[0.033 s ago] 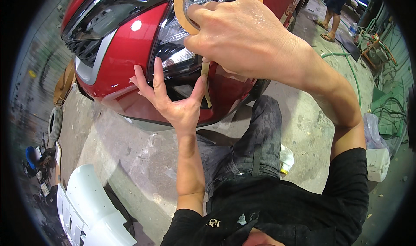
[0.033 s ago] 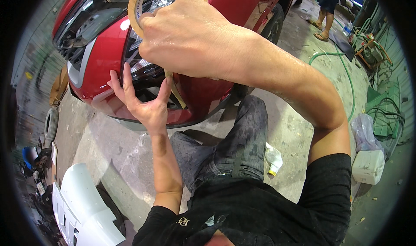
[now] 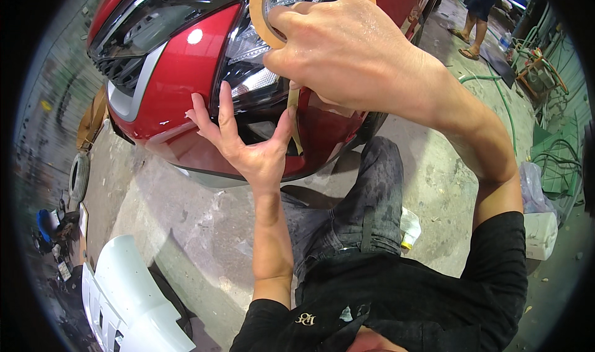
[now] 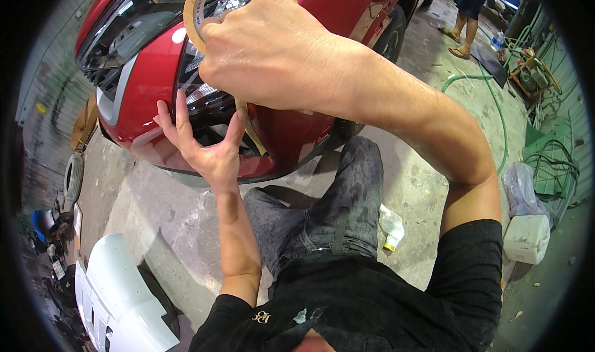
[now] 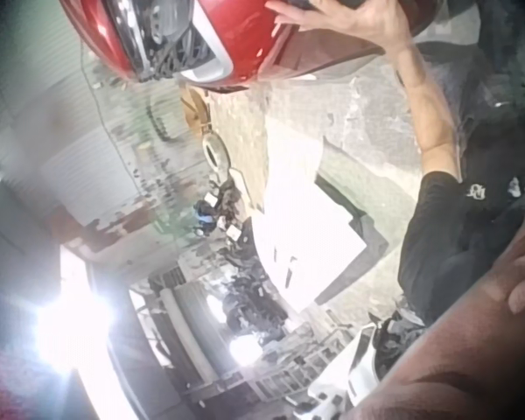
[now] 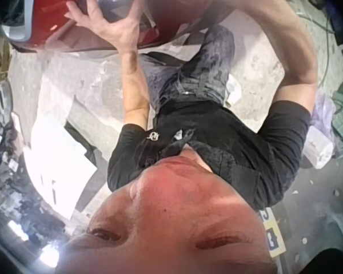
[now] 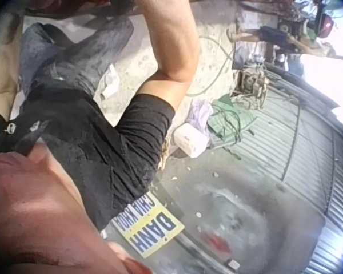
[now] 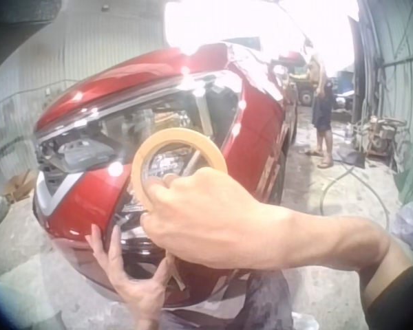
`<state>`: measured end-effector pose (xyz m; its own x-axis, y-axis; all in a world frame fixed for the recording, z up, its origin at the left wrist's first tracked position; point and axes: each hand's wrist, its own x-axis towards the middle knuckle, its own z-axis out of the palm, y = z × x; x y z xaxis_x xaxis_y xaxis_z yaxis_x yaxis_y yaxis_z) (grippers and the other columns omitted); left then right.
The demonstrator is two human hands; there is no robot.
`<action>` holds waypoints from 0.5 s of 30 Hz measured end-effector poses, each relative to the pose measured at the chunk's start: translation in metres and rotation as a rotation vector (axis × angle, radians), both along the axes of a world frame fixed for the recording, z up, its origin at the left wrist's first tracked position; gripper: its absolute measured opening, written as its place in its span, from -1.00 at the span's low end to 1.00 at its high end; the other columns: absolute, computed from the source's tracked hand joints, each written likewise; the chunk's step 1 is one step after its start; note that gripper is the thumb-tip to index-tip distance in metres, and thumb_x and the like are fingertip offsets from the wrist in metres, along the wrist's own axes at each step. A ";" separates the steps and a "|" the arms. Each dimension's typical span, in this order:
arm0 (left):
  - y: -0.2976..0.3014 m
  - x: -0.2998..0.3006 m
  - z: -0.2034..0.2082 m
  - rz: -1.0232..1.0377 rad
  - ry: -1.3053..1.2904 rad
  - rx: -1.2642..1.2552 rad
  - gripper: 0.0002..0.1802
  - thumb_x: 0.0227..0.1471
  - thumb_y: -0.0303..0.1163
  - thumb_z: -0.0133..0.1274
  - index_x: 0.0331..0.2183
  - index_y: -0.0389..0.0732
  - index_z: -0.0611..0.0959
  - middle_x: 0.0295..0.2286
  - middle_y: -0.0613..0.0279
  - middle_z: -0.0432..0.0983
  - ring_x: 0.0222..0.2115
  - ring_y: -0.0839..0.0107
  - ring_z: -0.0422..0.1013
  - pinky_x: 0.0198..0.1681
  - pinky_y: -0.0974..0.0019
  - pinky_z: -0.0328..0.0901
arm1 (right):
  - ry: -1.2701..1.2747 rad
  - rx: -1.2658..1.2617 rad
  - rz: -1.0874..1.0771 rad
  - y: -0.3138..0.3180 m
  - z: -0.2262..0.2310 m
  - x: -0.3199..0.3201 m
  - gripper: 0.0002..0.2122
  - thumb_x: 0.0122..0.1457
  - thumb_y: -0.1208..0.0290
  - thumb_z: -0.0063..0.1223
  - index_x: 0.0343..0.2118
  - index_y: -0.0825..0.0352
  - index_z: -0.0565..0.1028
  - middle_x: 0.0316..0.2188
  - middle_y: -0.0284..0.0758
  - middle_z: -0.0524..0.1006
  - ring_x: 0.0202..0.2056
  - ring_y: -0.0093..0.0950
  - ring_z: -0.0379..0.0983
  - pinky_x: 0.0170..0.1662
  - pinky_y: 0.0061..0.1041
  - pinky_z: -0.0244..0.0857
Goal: The person applies masking tape around the edges of a red car's headlight and fender area. They smooth the tape and then apply a protective plastic sheet over the taped region.
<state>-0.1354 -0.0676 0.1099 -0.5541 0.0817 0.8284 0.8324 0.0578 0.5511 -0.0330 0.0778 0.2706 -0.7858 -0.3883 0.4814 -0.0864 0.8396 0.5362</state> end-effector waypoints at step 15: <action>-0.006 0.011 0.018 0.062 -0.049 -0.093 0.20 -0.35 -0.27 0.63 0.34 -0.08 0.38 0.38 -0.05 0.06 0.43 -0.04 -0.07 0.44 -0.12 -0.10 | 0.070 -0.060 0.056 0.015 -0.007 -0.004 -0.84 -0.11 0.42 0.37 -0.41 0.30 0.72 -0.40 -0.15 0.65 -0.34 -0.30 0.71 -0.36 -0.34 0.58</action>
<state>-0.1246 -0.0736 0.1275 -0.6004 0.1218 0.7903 0.7977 0.1610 0.5812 -0.0371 0.0926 0.2639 -0.7270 -0.4001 0.5580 -0.0985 0.8650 0.4919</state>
